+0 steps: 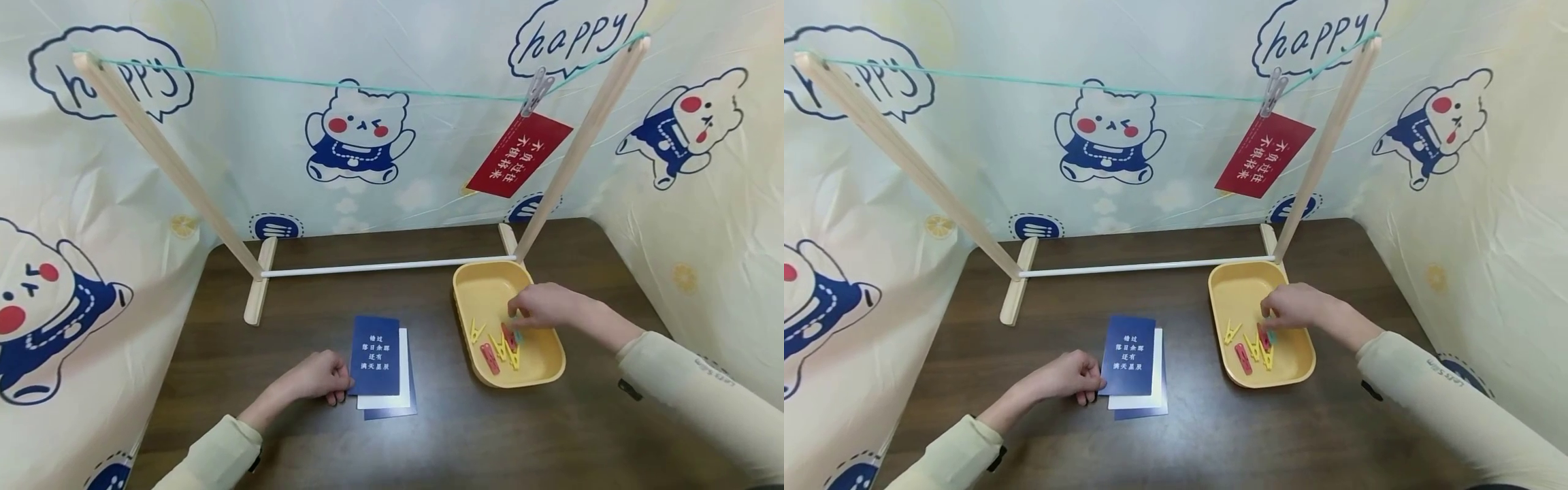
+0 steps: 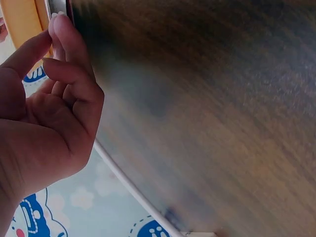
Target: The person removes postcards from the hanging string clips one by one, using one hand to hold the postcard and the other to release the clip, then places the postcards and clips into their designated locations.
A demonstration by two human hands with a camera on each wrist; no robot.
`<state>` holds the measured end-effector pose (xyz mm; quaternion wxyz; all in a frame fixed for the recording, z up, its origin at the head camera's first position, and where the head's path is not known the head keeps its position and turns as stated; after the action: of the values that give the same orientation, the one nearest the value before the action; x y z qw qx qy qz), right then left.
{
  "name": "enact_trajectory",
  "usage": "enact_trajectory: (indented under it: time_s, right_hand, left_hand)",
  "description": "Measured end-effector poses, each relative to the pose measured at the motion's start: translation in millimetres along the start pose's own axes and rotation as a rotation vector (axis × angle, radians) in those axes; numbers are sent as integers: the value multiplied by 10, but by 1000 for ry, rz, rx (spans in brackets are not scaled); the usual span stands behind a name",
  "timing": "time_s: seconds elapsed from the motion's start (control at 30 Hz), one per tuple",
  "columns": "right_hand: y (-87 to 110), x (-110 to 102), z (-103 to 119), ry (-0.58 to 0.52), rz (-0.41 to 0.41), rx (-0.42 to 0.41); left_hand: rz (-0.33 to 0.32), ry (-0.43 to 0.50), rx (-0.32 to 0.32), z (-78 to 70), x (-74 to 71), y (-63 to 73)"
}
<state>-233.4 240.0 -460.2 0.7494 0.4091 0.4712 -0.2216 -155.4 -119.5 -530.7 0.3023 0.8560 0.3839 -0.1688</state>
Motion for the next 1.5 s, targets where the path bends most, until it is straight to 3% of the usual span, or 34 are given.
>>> enact_trajectory:
  time_s: [0.27, 0.47, 0.63, 0.87, 1.23, 1.5]
  right_hand:
    - [89, 145, 14, 108, 75, 103]
    - [120, 239, -59, 112, 143, 200]
    - [128, 215, -87, 132, 152, 229]
    - [126, 108, -54, 100, 100, 191]
    - [113, 86, -20, 56, 18, 117]
    - [130, 115, 25, 98, -59, 51]
  left_hand:
    - [47, 8, -1, 0, 74, -15]
    - [75, 15, 12, -25, 121, -35]
    - [73, 9, 29, -75, 116, -58]
    - [94, 17, 32, -98, 175, -93]
    - [71, 7, 61, -105, 173, -94]
    - [12, -37, 68, -114, 139, -138]
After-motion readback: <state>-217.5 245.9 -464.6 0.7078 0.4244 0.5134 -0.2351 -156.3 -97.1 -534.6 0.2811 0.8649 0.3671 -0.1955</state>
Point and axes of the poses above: each hand's wrist, its own y-axis away from the middle knuckle, its own x-axis out of the palm, z = x × y, the point moved 9 cm from there along -y, towards the middle knuckle, and after that the axes turned 3 degrees about x, right-handed, at the moved point
